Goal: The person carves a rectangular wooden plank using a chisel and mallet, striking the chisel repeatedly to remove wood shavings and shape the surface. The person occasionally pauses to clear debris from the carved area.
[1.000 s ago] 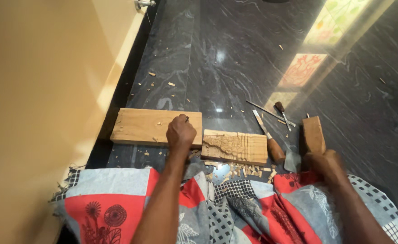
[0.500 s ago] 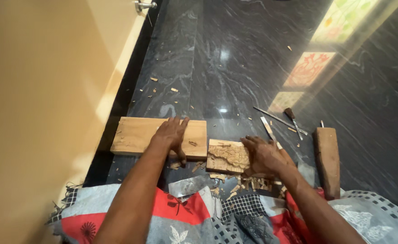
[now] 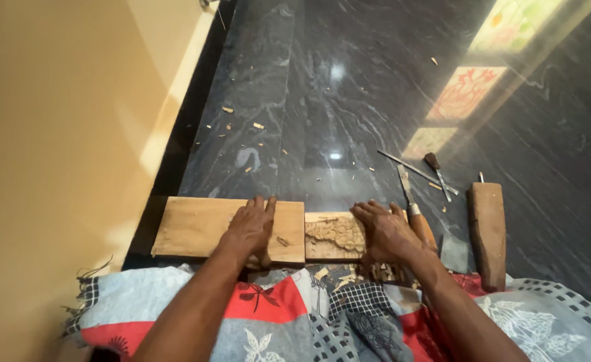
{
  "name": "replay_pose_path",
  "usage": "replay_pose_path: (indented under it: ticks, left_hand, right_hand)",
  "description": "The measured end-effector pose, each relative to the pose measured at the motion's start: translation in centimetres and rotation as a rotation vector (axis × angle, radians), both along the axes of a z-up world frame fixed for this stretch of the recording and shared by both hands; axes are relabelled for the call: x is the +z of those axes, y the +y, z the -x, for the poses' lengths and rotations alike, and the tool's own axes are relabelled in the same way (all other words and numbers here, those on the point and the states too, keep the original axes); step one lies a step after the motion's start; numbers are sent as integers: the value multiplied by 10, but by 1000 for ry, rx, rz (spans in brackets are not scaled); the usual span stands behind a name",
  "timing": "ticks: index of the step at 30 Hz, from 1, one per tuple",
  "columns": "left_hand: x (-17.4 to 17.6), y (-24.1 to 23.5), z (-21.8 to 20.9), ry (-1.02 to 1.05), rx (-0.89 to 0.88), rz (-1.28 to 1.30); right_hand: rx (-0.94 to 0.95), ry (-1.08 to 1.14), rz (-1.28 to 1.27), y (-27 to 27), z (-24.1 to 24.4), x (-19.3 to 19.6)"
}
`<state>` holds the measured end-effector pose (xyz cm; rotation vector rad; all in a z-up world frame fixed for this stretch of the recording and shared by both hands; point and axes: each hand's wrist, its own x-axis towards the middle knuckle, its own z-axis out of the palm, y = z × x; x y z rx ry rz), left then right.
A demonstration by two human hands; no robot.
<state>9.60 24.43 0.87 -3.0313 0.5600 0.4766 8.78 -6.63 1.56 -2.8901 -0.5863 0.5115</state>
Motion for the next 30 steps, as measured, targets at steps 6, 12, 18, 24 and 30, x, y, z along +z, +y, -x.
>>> replay_pose_path:
  ticks: [6,12,18,24,30]
  left_hand:
    - [5,1,-12,45,93,29]
    - [-4,24,-29,-123,247,295]
    - [28,30,-37,-194,445,640]
    - [38,-56,-31,-31,354,813]
    - [0,-81,-12,-145,437,614]
  right_hand:
    - [24,-59,-58,-2,-4,8]
    - [-116,-330,-189,-33,16,35]
    - [-644,-287,-171,-134,40,46]
    - [-915,-373,-719,-196,44,5]
    - [-828,-418,-639,-191,45,-2]
